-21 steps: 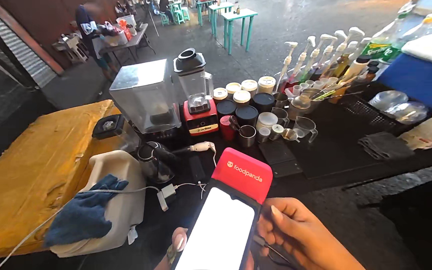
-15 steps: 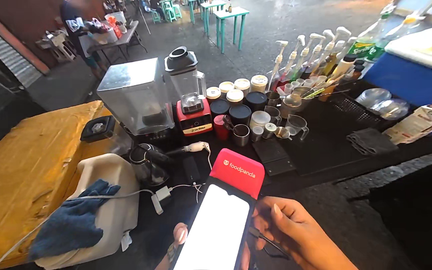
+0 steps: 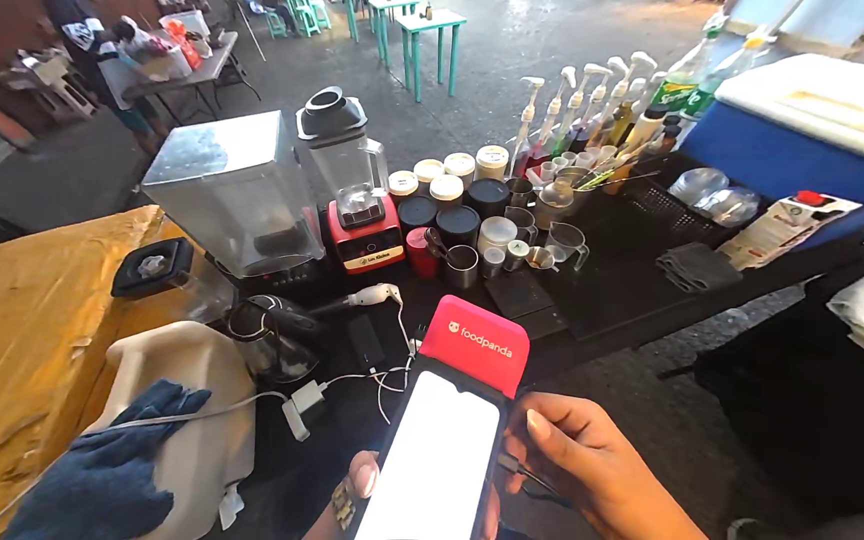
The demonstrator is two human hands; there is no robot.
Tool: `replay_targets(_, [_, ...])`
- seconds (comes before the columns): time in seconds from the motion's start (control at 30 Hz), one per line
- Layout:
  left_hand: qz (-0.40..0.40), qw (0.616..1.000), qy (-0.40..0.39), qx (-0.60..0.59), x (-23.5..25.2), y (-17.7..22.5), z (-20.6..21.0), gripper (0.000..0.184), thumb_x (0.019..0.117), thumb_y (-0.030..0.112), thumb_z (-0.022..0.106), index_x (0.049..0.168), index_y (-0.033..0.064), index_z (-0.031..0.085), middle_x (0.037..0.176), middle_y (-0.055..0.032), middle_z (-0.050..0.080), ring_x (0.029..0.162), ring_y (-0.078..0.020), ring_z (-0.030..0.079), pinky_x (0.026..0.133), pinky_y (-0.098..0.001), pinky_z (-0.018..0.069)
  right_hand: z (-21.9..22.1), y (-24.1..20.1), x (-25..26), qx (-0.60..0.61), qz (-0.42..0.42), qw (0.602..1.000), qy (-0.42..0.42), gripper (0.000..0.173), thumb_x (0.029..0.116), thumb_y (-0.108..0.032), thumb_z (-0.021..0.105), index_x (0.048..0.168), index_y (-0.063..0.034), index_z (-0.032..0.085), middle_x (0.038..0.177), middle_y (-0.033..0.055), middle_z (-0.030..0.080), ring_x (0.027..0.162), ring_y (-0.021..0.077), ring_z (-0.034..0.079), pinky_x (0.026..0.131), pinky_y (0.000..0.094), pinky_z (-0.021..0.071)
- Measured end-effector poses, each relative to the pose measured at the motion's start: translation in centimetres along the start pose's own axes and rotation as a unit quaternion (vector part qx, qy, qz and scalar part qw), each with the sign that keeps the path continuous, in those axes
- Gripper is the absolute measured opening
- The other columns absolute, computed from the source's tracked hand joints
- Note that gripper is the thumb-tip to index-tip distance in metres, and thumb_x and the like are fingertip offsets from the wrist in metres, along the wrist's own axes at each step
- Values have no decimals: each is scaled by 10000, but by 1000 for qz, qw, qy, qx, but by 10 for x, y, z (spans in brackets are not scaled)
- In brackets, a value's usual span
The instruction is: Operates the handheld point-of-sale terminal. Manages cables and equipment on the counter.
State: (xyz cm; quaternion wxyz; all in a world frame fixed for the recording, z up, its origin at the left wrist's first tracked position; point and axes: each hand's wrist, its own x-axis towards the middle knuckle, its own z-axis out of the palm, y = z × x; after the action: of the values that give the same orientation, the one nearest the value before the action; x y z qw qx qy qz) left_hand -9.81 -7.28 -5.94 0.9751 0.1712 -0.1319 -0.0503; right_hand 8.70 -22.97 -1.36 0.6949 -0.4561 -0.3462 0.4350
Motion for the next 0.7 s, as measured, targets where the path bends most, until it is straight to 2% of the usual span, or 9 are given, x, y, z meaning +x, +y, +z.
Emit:
replay_targets(0.3, [13, 1000, -7, 11, 0, 5, 1, 840, 835, 598, 695, 1427, 27, 526, 1243, -226, 643, 958, -321, 691, 771, -453, 589, 2, 2, -2, -16, -10, 1000, 15, 284, 1041, -301, 615, 952, -55, 728, 815, 27, 718, 724, 114, 703, 689, 321, 636])
replay_targets(0.43, [8, 1000, -25, 10, 2, 5, -4, 857, 835, 611, 695, 1449, 42, 516, 1238, -211, 650, 987, -313, 689, 810, -448, 586, 6, 0, -3, -69, -26, 997, 34, 261, 1036, -273, 626, 945, -48, 723, 791, 21, 711, 715, 118, 708, 686, 316, 641])
replay_targets(0.53, [2, 1000, -28, 10, 1, 5, -8, 852, 830, 606, 696, 1438, 34, 522, 1235, -216, 648, 991, -313, 685, 822, -449, 581, 10, -5, -5, -141, -35, 987, 65, 264, 1040, -273, 619, 965, -39, 717, 802, 11, 718, 721, 92, 704, 674, 278, 629])
replay_targets(0.6, [-9, 1000, -29, 2, -2, 4, -15, 840, 825, 578, 712, 1439, 37, 519, 1267, -219, 631, 1019, -326, 678, 842, -464, 577, 15, -12, -9, -266, -66, 956, 107, 296, 1025, -322, 635, 1073, -35, 689, 918, 3, 716, 813, 60, 689, 709, 239, 603])
replay_targets(0.67, [-15, 999, -36, 12, -3, 5, -19, 827, 831, 561, 714, 1436, 33, 517, 1285, -216, 625, 1044, -326, 674, 859, -467, 574, 16, -14, -14, -380, -113, 910, 121, 519, 1004, -476, 630, 1278, -37, 660, 1223, 101, 676, 1109, 131, 669, 906, 319, 604])
replay_targets(0.7, [-16, 999, -33, 17, -4, 6, -19, 804, 844, 547, 705, 1428, 27, 521, 1292, -212, 622, 1063, -318, 668, 878, -457, 567, 16, -13, -16, -427, -132, 887, 117, 588, 1001, -558, 584, 1370, -103, 633, 1382, 161, 582, 1282, 189, 579, 1018, 368, 552])
